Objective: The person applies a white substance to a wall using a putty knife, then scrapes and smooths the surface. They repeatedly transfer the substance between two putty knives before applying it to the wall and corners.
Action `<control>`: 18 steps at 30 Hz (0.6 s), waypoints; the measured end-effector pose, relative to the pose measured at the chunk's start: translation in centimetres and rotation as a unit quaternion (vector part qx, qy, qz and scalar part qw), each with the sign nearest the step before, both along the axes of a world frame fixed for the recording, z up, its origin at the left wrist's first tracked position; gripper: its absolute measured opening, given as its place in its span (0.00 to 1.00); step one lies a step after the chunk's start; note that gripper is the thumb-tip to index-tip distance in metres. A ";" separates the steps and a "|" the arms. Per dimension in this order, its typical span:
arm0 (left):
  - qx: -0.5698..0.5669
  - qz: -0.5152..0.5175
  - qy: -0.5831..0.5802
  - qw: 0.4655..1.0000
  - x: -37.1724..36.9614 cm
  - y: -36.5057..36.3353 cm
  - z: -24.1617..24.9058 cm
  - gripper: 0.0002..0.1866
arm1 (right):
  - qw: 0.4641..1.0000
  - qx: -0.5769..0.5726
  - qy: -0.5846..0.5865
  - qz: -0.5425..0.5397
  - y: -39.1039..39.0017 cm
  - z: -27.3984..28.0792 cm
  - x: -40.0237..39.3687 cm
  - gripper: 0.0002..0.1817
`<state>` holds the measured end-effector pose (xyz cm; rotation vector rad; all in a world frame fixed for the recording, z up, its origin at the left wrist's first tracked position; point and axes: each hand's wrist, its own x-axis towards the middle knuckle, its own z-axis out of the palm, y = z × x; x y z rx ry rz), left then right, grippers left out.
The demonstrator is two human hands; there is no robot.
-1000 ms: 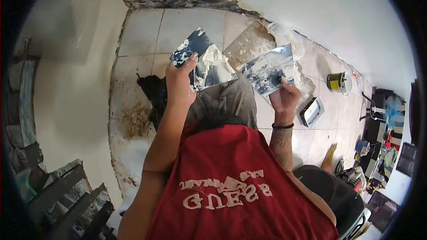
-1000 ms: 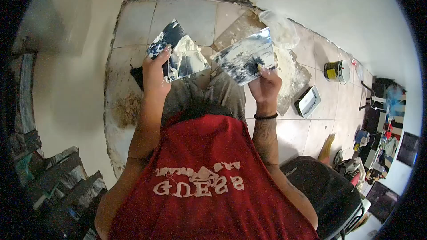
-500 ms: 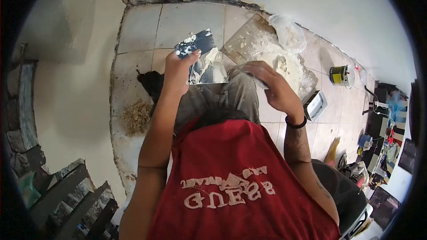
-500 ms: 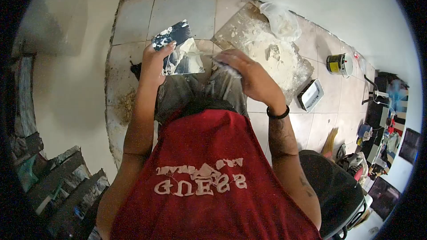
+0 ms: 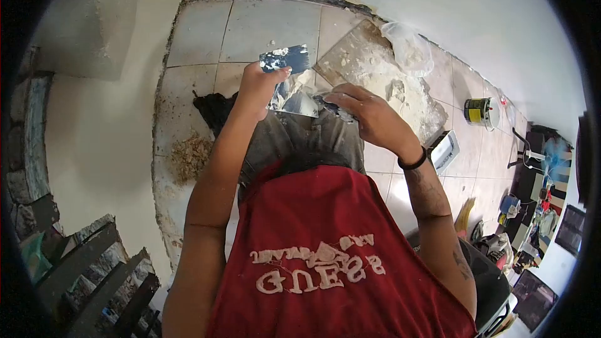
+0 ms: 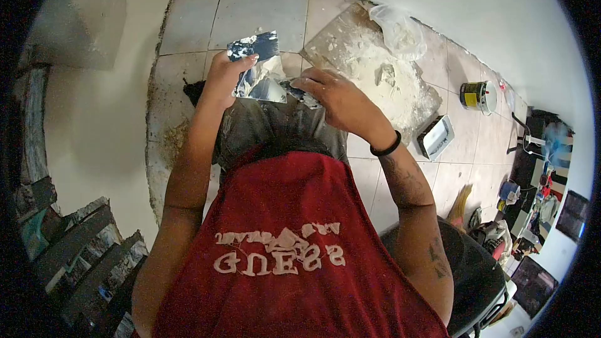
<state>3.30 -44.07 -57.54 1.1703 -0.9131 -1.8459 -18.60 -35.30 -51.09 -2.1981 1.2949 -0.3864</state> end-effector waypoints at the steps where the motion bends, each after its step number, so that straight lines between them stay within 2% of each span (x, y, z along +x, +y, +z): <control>1: 0.003 -0.003 -0.004 1.000 -0.1 -0.3 -0.5 0.07 | 1.000 0.004 -0.014 0.006 -0.1 -0.5 0.0 0.36; 7: 0.021 0.003 -0.041 0.999 -0.4 -2.4 -3.7 0.07 | 0.999 0.009 -0.034 0.021 0.1 -3.2 0.1 0.37; 10: 0.024 0.021 -0.033 0.999 -0.4 -3.4 -5.4 0.06 | 0.999 0.023 -0.034 0.026 0.3 -3.8 0.1 0.31; 13: 0.067 0.084 0.035 0.994 -0.3 -4.1 -6.0 0.06 | 0.983 0.122 -0.113 0.083 -0.9 -3.0 -0.7 0.30; 14: 0.092 0.107 0.053 0.989 -0.3 -4.2 -6.9 0.06 | 0.971 0.161 -0.173 0.030 -0.8 -3.1 -1.2 0.31; 15: 0.108 0.128 0.069 0.983 -0.1 -4.9 -8.0 0.06 | 0.952 0.190 -0.237 -0.020 -0.4 -3.5 -1.7 0.31; 16: 0.136 0.165 0.029 0.976 -0.1 -4.4 -8.5 0.09 | 0.927 0.207 -0.306 -0.059 -0.8 -3.4 -1.8 0.32; 17: 0.143 0.164 -0.005 0.976 0.2 -4.4 -13.3 0.15 | 0.864 0.236 -0.430 -0.111 -1.1 -3.4 -1.3 0.33; 18: 0.102 0.120 -0.027 0.987 0.4 -3.3 -16.0 0.17 | 0.784 0.249 -0.548 -0.152 -1.4 -3.4 -0.9 0.35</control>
